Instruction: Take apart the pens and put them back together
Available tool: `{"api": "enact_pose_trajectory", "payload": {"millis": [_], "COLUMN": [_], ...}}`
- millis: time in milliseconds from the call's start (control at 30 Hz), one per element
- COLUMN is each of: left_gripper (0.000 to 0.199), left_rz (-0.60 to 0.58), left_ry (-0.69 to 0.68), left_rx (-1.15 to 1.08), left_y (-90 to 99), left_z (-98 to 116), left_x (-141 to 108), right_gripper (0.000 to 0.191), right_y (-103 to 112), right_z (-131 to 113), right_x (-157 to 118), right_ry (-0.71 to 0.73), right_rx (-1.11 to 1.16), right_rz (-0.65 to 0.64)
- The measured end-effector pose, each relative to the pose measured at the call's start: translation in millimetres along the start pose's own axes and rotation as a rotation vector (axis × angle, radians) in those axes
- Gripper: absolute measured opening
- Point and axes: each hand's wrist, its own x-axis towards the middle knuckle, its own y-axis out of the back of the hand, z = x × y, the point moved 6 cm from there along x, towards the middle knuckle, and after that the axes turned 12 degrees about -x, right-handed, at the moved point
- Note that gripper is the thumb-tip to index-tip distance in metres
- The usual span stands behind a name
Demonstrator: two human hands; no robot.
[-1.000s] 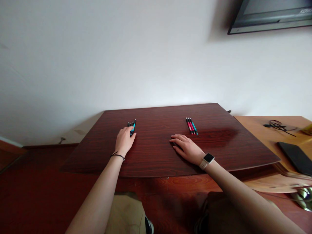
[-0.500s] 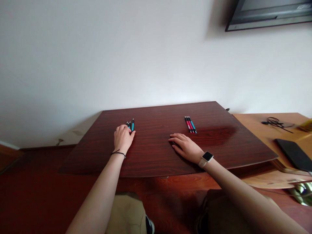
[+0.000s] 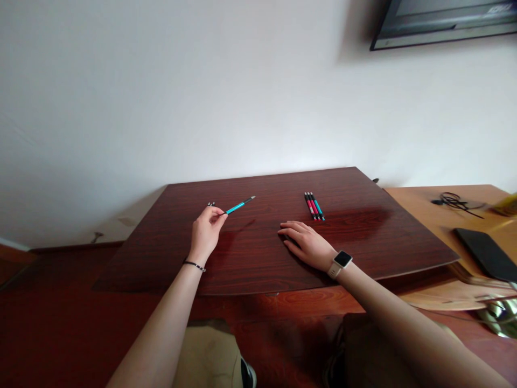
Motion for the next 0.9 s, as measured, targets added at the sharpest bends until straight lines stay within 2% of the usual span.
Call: {"api": "enact_pose_trajectory", "payload": {"millis": [100,167,267,367,500,700,900], "left_gripper": [0.018,0.018,0.019,0.020,0.017,0.016,0.021], "left_rz": [-0.104,-0.122,-0.151,-0.174,-0.218,-0.248,-0.249], "left_ry": [0.012,0.018,0.001,-0.026,-0.050,-0.067,-0.012], "left_rx": [-0.172,-0.244,-0.306,-0.326,-0.350,-0.342,-0.447], "left_y": [-11.9,-15.9,-20.9,-26.3,-37.6,-49.1,-53.3], "left_z": [19,31,45,54,61,70,66], "left_x": [-9,-16,-24,-31,-40,-51,-52], "right_gripper": [0.036,0.041,0.046,0.042,0.041,0.033,0.036], "right_y": [5,11,19,27,32,32,33], "right_z": [6,13,23,26,24,27,26], "right_x": [0,0,1,2,3,-1,2], "right_ry": [-0.083,-0.182,-0.314,-0.402,-0.467,-0.554,-0.509], "right_rx": [0.079,0.187,0.466,0.744,0.968,1.040,0.986], "right_rz": [0.029,0.064,0.109,0.152,0.203,0.253,0.261]}}
